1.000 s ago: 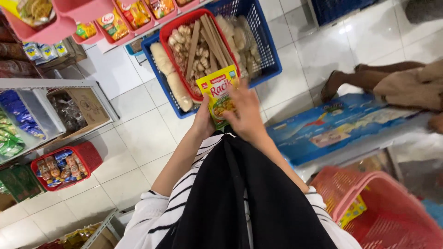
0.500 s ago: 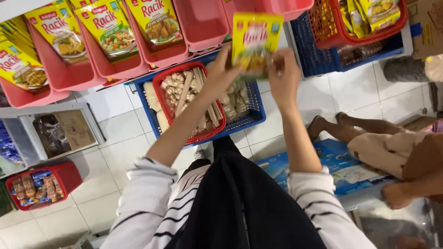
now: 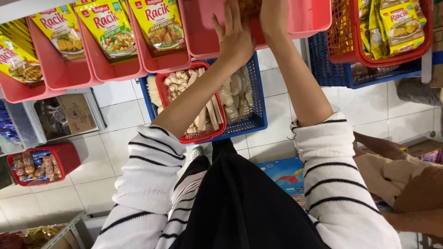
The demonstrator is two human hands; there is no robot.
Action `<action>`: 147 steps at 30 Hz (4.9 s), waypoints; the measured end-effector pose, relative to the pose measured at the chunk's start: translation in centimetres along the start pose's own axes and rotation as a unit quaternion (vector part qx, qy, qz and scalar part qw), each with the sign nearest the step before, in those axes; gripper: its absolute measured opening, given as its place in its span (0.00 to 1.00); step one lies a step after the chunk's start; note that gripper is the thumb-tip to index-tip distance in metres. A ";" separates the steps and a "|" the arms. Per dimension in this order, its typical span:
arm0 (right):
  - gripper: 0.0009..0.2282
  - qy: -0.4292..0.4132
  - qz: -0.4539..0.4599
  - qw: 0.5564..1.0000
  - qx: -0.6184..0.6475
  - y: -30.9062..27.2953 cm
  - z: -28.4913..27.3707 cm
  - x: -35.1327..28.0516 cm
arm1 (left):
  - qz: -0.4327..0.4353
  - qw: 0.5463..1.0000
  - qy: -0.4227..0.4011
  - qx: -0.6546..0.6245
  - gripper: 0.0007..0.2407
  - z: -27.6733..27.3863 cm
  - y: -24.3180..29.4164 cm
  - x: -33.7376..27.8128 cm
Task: The person organizes seasoning packets by taking them out of a basket, sorting through them by hand, and placing them into display bins on a shelf.
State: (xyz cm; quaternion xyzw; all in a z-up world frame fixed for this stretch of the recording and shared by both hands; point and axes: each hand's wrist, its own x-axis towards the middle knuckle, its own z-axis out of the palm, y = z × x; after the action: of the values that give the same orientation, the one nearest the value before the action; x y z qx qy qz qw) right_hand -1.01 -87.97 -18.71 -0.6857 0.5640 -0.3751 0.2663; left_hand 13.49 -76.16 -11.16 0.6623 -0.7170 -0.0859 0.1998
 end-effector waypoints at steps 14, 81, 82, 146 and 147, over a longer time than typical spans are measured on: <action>0.18 -0.147 -0.261 0.947 -0.113 -2.4 1.3 -0.6 | 0.039 0.997 -0.067 0.004 0.15 -2.9 -0.2 -2.1; 0.15 -0.228 -0.049 0.950 -0.208 -10.6 -32.7 -101.6 | 0.509 0.838 -0.155 -0.122 0.05 -9.6 33.8 -76.8; 0.15 -0.202 -0.065 0.946 -0.246 -10.5 -32.3 -101.8 | 0.505 0.844 -0.138 -0.115 0.05 -9.7 33.7 -76.9; 0.26 -0.046 0.178 0.954 0.238 -27.4 -7.8 -56.5 | -0.309 0.297 -0.171 -0.887 0.22 -12.3 -2.0 -46.6; 0.28 -0.056 0.197 0.949 0.239 -27.8 -8.0 -55.2 | -0.340 0.313 -0.167 -0.871 0.21 -11.4 -2.2 -45.5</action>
State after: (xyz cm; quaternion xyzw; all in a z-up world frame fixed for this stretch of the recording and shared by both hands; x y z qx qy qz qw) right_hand 3.89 -27.59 -4.03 -0.4974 0.5659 -0.3998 0.5220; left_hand 22.02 -29.98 -9.58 0.2627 0.0424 -0.8297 0.4907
